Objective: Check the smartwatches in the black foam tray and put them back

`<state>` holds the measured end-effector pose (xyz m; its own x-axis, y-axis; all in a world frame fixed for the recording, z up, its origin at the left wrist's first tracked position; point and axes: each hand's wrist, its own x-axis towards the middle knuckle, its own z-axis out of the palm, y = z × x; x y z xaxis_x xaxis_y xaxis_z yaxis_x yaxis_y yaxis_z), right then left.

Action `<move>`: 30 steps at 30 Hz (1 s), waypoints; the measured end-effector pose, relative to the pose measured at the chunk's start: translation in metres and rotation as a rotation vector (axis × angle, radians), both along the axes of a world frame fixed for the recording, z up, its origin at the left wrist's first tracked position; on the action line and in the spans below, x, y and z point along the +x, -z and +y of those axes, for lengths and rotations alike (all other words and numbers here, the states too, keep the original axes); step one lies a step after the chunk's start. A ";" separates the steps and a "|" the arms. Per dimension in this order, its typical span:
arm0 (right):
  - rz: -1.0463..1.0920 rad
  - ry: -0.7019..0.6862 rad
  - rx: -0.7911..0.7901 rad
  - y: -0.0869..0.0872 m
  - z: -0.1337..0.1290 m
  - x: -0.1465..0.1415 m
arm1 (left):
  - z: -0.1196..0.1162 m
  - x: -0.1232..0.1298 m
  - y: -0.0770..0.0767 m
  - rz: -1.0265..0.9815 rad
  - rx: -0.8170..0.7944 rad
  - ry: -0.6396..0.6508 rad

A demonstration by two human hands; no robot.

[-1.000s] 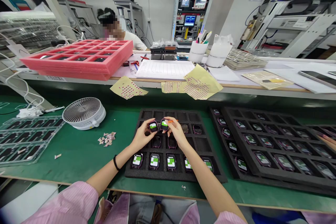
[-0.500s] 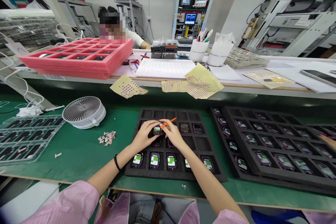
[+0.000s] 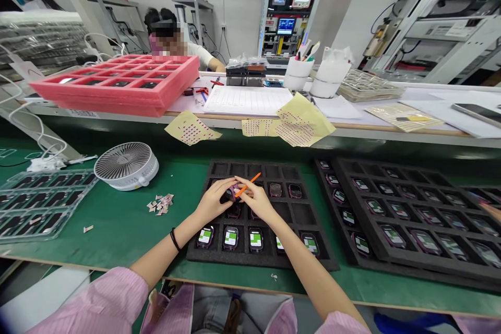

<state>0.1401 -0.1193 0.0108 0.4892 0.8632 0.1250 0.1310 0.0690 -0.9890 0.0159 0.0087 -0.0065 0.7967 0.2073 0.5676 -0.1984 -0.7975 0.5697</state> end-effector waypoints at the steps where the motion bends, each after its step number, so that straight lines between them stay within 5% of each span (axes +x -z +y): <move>1: 0.034 -0.007 0.015 -0.002 0.000 0.001 | 0.000 -0.001 -0.002 -0.017 -0.008 -0.007; 10: 0.451 -0.158 -0.070 -0.005 -0.001 0.000 | -0.001 -0.003 -0.008 -0.124 0.004 0.033; 30: 0.435 -0.153 -0.036 -0.008 0.001 -0.009 | -0.003 -0.003 -0.004 -0.146 0.011 0.052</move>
